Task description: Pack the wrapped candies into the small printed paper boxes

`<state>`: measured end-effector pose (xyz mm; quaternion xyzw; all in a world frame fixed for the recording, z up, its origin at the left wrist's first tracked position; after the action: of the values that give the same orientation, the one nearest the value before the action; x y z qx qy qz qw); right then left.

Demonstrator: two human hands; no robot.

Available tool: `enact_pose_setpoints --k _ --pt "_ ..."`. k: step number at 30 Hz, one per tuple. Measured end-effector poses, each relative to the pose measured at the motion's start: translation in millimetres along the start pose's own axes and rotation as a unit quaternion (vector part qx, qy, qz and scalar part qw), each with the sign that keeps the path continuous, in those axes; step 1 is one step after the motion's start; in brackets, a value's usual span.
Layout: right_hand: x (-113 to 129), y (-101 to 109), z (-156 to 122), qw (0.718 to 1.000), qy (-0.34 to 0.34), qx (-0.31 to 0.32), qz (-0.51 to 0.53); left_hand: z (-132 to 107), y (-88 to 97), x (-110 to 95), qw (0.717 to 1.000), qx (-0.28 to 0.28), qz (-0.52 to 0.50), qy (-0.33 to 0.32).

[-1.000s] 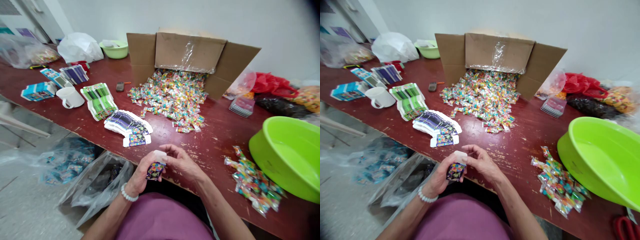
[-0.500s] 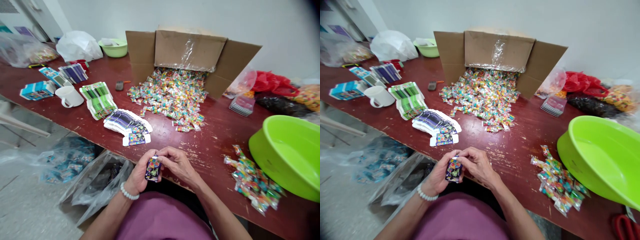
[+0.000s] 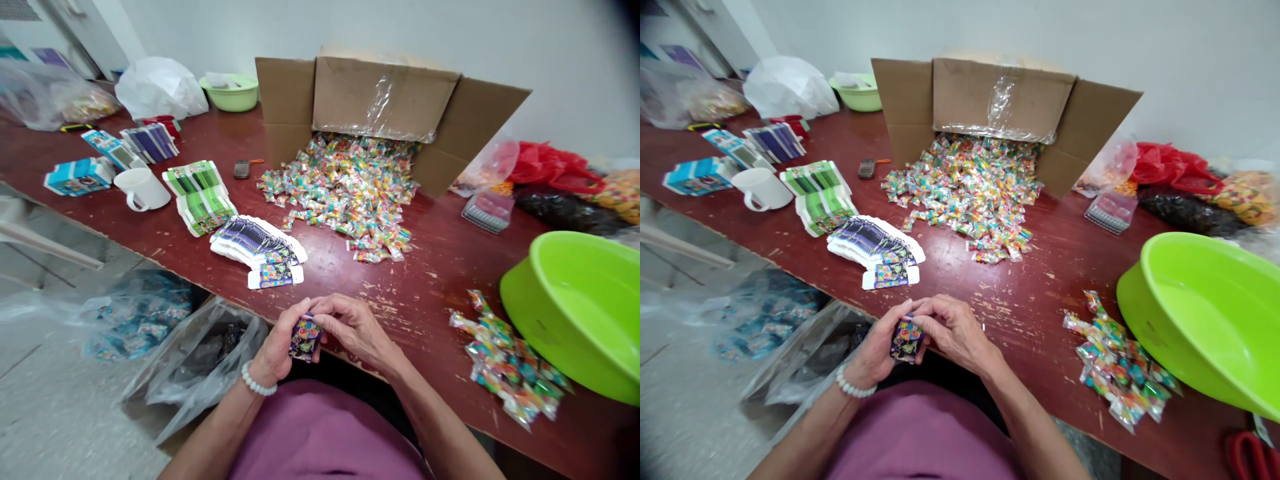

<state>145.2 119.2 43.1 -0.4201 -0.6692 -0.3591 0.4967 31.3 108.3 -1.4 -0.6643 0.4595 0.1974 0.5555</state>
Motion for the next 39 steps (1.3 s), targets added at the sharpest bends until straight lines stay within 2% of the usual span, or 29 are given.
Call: enact_pose_setpoints --k 3,5,7,9,11,13,15,16,18,20,23,27,28,29,30,31,33,34,35,36,37,39 --pt "-1.0 -4.9 -3.4 0.996 0.065 -0.036 -0.042 1.4 1.2 -0.9 0.999 -0.012 -0.032 -0.011" --pt "-6.8 -12.0 0.9 0.996 0.072 -0.04 -0.043 0.0 7.4 -5.1 0.999 -0.023 -0.012 -0.039" --pt "-15.5 -18.5 13.8 0.997 0.044 -0.032 -0.049 -5.5 22.1 -13.6 0.995 -0.035 0.05 -0.073" --pt "-21.3 -17.0 33.6 0.994 0.022 -0.067 -0.083 -15.9 49.4 -28.2 0.981 -0.065 0.148 -0.111" --pt "-23.2 -9.2 57.0 0.978 0.012 -0.137 -0.16 -32.0 89.8 -49.5 0.938 -0.142 0.28 -0.149" --pt "-24.4 -3.2 80.1 0.953 0.0 -0.188 -0.236 -50.3 130.1 -71.1 0.855 -0.203 0.45 -0.158" --pt "-27.8 -0.2 98.9 0.926 -0.034 -0.226 -0.301 -64.8 162.7 -83.7 0.767 -0.228 0.586 -0.124" --pt "-29.9 0.0 105.6 0.911 -0.053 -0.243 -0.33 -70.0 174.6 -87.3 0.739 -0.238 0.62 -0.116" --pt "-33.5 -2.4 114.1 0.881 -0.085 -0.268 -0.38 -75.2 187.0 -90.2 0.712 -0.251 0.643 -0.13" --pt "-35.6 -4.8 117.7 0.872 -0.095 -0.283 -0.388 -72.4 184.9 -88.7 0.714 -0.25 0.631 -0.17" --pt "-40.5 -1.6 118.6 0.92 -0.1 -0.267 -0.268 -59.4 163.3 -88.0 0.715 -0.234 0.609 -0.25" --pt "-38.5 6.3 108.7 0.974 -0.082 -0.163 -0.133 -50.8 120.5 -106.6 0.658 -0.237 0.609 -0.373" --pt "-34.1 7.7 102.1 0.983 -0.068 -0.13 -0.106 -50.8 110.1 -113.2 0.652 -0.237 0.604 -0.391" --pt "-28.0 8.4 93.8 0.991 -0.052 -0.094 -0.075 -49.9 100.7 -118.6 0.666 -0.227 0.59 -0.396" --pt "-20.6 8.1 84.1 0.997 -0.037 -0.054 -0.042 -46.8 92.2 -121.4 0.704 -0.201 0.563 -0.383" --pt "-12.4 7.2 73.6 0.999 -0.026 -0.017 -0.021 -41.4 83.9 -119.8 0.763 -0.154 0.524 -0.347" --pt "3.8 3.5 52.9 0.999 -0.022 0.047 -0.007 -30.5 64.6 -102.7 0.88 -0.024 0.418 -0.223" --pt "11.2 0.7 43.7 0.997 -0.024 0.078 -0.002 -27.8 53.1 -88.4 0.922 0.052 0.355 -0.148" --pt "17.4 -2.0 35.7 0.994 -0.028 0.105 0.005 -27.5 41.3 -72.9 0.946 0.124 0.289 -0.079" --pt "22.2 -4.2 29.2 0.991 -0.034 0.127 0.016 -29.1 30.3 -57.6 0.957 0.188 0.219 -0.02" --pt "25.4 -5.7 24.3 0.988 -0.041 0.143 0.031 -31.6 20.6 -43.6 0.959 0.242 0.148 0.025" --pt "26.8 -6.6 18.1 0.984 -0.055 0.159 0.059 -35.2 8.5 -22.1 0.953 0.294 0.024 0.073"
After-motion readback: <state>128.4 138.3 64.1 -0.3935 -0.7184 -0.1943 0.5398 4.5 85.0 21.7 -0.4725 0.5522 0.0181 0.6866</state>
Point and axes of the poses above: each hand's wrist, its own z-axis towards the middle knuckle, its own y-axis out of the back of the hand, x = y × z, the point moved 6 cm from there along z, towards the middle knuckle, and after that the axes turned 15 degrees about -y, right-handed, at the moved point
